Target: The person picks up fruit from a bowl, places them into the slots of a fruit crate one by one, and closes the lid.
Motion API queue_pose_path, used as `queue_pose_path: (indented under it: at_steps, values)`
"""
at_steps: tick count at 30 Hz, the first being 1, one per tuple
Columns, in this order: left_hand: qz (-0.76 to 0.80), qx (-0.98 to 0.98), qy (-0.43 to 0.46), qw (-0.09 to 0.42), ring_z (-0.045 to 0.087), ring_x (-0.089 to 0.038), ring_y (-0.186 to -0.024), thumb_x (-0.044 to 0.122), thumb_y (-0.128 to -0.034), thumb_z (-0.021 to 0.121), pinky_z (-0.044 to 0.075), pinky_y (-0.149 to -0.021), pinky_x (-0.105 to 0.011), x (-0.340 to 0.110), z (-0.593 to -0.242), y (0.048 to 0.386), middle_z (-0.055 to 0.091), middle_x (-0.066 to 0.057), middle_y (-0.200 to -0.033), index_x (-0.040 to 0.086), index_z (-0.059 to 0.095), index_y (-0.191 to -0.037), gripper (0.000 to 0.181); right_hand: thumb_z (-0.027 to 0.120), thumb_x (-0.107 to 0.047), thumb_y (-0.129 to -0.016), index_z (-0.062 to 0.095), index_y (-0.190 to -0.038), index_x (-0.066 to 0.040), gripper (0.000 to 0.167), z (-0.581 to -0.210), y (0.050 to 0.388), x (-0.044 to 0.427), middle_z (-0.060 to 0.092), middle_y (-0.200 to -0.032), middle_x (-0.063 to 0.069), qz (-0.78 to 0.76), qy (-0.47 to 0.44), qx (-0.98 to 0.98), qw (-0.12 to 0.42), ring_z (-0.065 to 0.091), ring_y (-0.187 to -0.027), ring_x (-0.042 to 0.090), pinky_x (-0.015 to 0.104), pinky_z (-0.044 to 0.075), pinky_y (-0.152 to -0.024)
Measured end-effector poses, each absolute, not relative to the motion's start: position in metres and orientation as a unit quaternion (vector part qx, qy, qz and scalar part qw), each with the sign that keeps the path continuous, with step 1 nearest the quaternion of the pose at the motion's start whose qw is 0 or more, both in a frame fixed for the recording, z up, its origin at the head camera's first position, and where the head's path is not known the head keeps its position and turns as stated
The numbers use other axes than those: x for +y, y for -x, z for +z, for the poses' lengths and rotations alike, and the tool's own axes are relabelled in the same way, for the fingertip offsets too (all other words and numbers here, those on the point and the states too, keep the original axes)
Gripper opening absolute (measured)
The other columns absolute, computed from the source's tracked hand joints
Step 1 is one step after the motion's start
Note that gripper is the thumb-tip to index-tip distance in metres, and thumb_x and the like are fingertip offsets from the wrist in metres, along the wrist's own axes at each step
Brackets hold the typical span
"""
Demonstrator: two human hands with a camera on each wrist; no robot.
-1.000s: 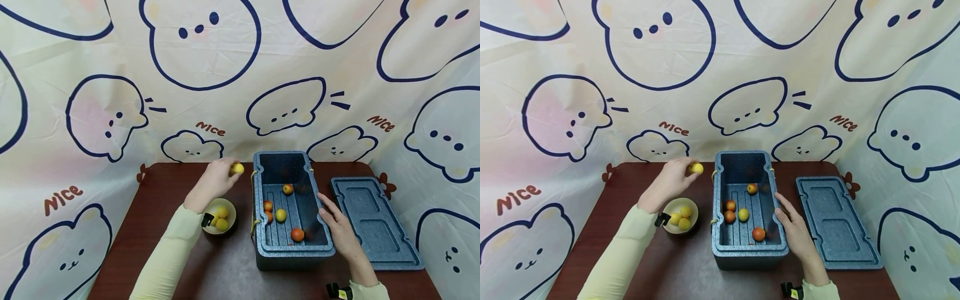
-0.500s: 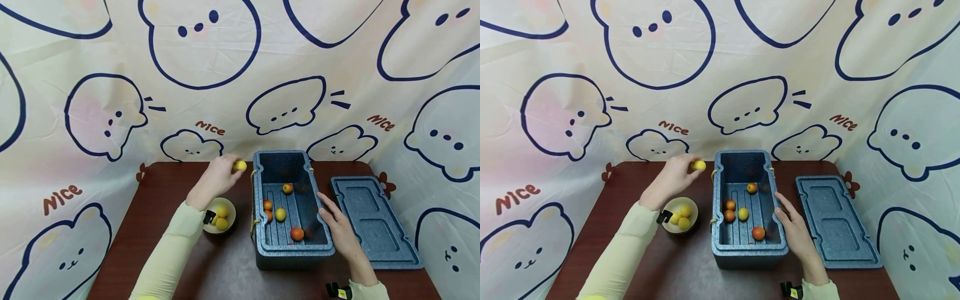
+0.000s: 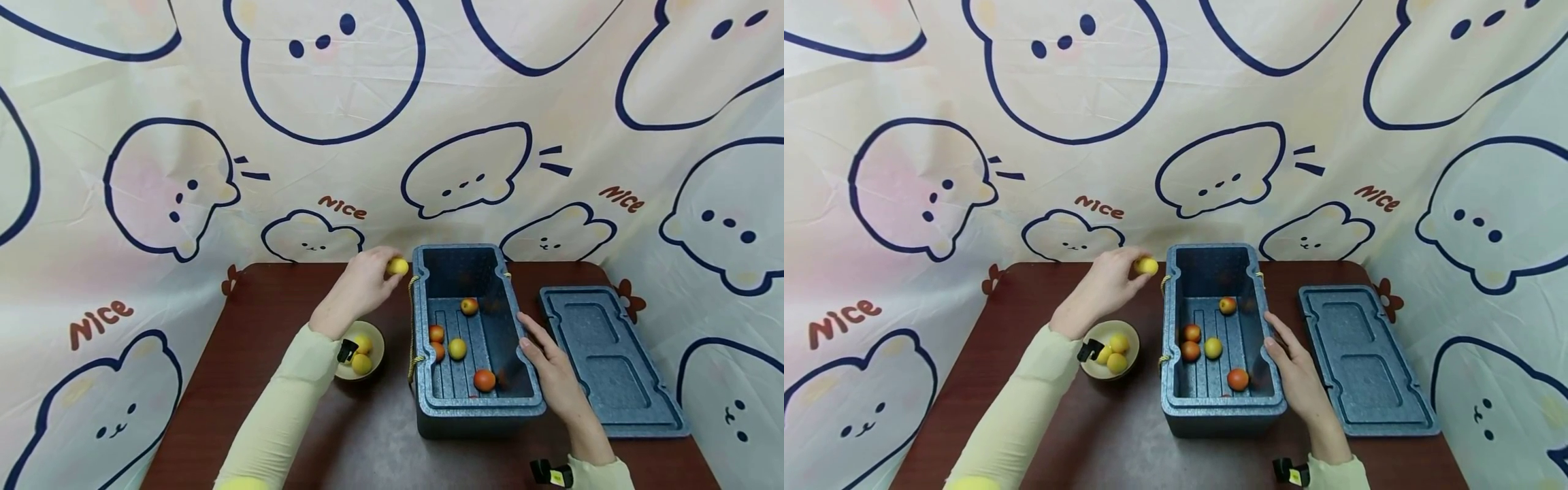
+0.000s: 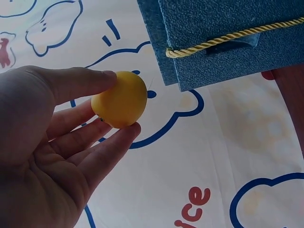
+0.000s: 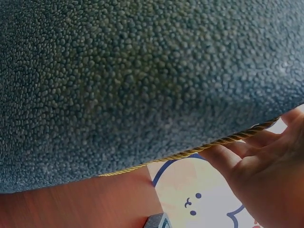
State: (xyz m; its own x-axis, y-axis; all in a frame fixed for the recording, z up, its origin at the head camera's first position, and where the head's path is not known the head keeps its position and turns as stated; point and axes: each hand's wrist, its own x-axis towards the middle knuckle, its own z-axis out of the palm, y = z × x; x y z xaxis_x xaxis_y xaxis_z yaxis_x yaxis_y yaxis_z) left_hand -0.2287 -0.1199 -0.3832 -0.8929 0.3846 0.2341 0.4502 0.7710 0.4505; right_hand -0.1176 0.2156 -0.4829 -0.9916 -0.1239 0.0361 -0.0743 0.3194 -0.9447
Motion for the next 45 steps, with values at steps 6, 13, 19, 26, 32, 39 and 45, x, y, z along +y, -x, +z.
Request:
queue_pose_path:
  at_steps: [6, 13, 19, 26, 32, 39, 45]
  values:
    - [-0.255, -0.938, 0.226, 0.068, 0.061, -0.023, -0.098, 0.01, -0.0937, 0.072, 0.056, -0.089, -0.034, -0.116, -0.381, 0.229, 0.066, -0.011, -0.123, 0.002, 0.066, -0.125, 0.033, 0.038, -0.031, -0.111, 0.032, -0.16, -0.022, 0.05, -0.483, 0.117, 0.215, 0.026, -0.164, 0.01, -0.58, 0.063, 0.812, 0.02, 0.031, -0.142, 0.032, 0.009, 0.037, -0.093]
    - [-0.257, -0.934, 0.237, 0.074, 0.061, -0.022, -0.096, 0.009, -0.0925, 0.073, 0.056, -0.088, -0.032, -0.111, -0.378, 0.229, 0.066, -0.011, -0.122, 0.003, 0.067, -0.123, 0.032, 0.039, -0.032, -0.111, 0.031, -0.16, -0.022, 0.05, -0.483, 0.117, 0.215, 0.026, -0.164, 0.01, -0.581, 0.061, 0.812, 0.022, 0.032, -0.142, 0.033, 0.009, 0.037, -0.092]
    - [-0.261, -0.932, 0.241, 0.07, 0.061, -0.021, -0.096, 0.009, -0.0924, 0.074, 0.056, -0.087, -0.031, -0.108, -0.377, 0.23, 0.066, -0.01, -0.12, 0.004, 0.067, -0.122, 0.03, 0.038, -0.032, -0.111, 0.031, -0.16, -0.022, 0.051, -0.483, 0.117, 0.216, 0.026, -0.164, 0.011, -0.581, 0.061, 0.811, 0.026, 0.033, -0.141, 0.033, 0.01, 0.038, -0.092]
    - [-0.269, -0.926, 0.254, 0.07, 0.062, -0.019, -0.095, 0.009, -0.0921, 0.074, 0.057, -0.087, -0.03, -0.105, -0.376, 0.232, 0.066, -0.01, -0.12, 0.003, 0.068, -0.12, 0.029, 0.038, -0.032, -0.111, 0.031, -0.16, -0.021, 0.05, -0.484, 0.118, 0.216, 0.026, -0.164, 0.011, -0.575, 0.06, 0.816, 0.021, 0.034, -0.14, 0.033, 0.011, 0.038, -0.092]
    - [-0.251, -0.93, 0.262, 0.066, 0.063, -0.019, -0.101, 0.011, -0.0924, 0.074, 0.056, -0.091, -0.032, -0.1, -0.374, 0.233, 0.066, -0.009, -0.124, 0.005, 0.068, -0.122, 0.031, 0.038, -0.031, -0.111, 0.031, -0.16, -0.023, 0.05, -0.484, 0.118, 0.216, 0.026, -0.164, 0.009, -0.576, 0.061, 0.815, 0.018, 0.034, -0.139, 0.026, 0.011, 0.038, -0.092]
    - [-0.241, -0.929, 0.273, 0.063, 0.063, -0.02, -0.106, 0.013, -0.0924, 0.074, 0.055, -0.091, -0.032, -0.095, -0.373, 0.234, 0.066, -0.009, -0.127, 0.005, 0.068, -0.123, 0.032, 0.039, -0.03, -0.111, 0.031, -0.16, -0.024, 0.05, -0.484, 0.118, 0.215, 0.026, -0.164, 0.009, -0.59, 0.07, 0.804, 0.016, 0.035, -0.133, 0.001, 0.01, 0.039, -0.093]
    - [-0.24, -0.927, 0.282, 0.058, 0.063, -0.021, -0.108, 0.014, -0.0931, 0.073, 0.054, -0.092, -0.033, -0.091, -0.372, 0.235, 0.066, -0.008, -0.128, 0.005, 0.068, -0.124, 0.033, 0.038, -0.029, -0.111, 0.031, -0.16, -0.024, 0.049, -0.486, 0.117, 0.216, 0.026, -0.164, 0.009, -0.59, 0.073, 0.804, 0.014, 0.037, -0.133, 0.002, 0.01, 0.04, -0.093]
